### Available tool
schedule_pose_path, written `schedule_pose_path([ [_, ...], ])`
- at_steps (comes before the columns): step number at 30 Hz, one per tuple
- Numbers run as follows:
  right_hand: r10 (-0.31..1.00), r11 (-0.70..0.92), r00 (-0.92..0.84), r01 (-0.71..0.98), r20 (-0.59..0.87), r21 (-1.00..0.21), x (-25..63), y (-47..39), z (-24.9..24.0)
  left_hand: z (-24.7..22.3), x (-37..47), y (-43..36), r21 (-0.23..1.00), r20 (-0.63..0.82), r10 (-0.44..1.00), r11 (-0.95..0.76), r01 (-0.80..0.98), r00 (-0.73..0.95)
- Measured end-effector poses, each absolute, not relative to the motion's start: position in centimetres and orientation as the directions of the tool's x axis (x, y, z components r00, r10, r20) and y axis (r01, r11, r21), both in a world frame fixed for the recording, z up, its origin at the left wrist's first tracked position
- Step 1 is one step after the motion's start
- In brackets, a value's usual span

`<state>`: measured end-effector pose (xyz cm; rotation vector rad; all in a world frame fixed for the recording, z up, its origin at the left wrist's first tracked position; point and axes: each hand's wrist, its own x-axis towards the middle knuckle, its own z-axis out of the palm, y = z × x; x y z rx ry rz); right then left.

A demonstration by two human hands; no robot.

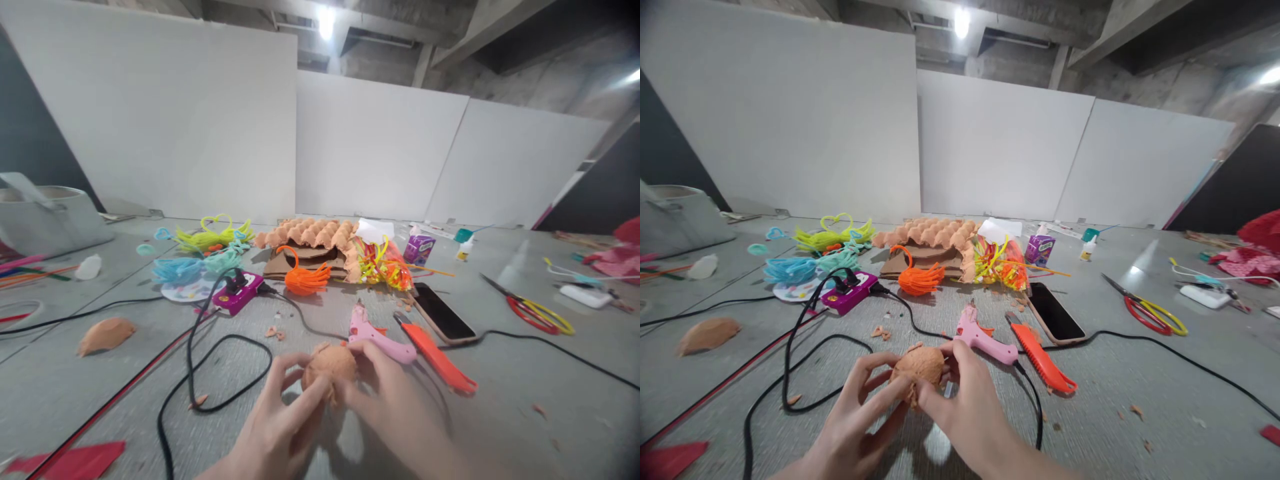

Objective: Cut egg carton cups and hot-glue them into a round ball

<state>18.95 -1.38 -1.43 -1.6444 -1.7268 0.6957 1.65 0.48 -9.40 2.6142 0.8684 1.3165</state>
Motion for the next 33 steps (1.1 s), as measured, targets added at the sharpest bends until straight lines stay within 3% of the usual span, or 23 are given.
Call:
schedule_pose_path([
  [33,0.997,-0.005,0.049,0.775,0.052,-0.632,18.62,-1.3,-1.18,-9.32,1.66,0.62,0.341,0.694,0.538,-0.831,0.439,0.478],
])
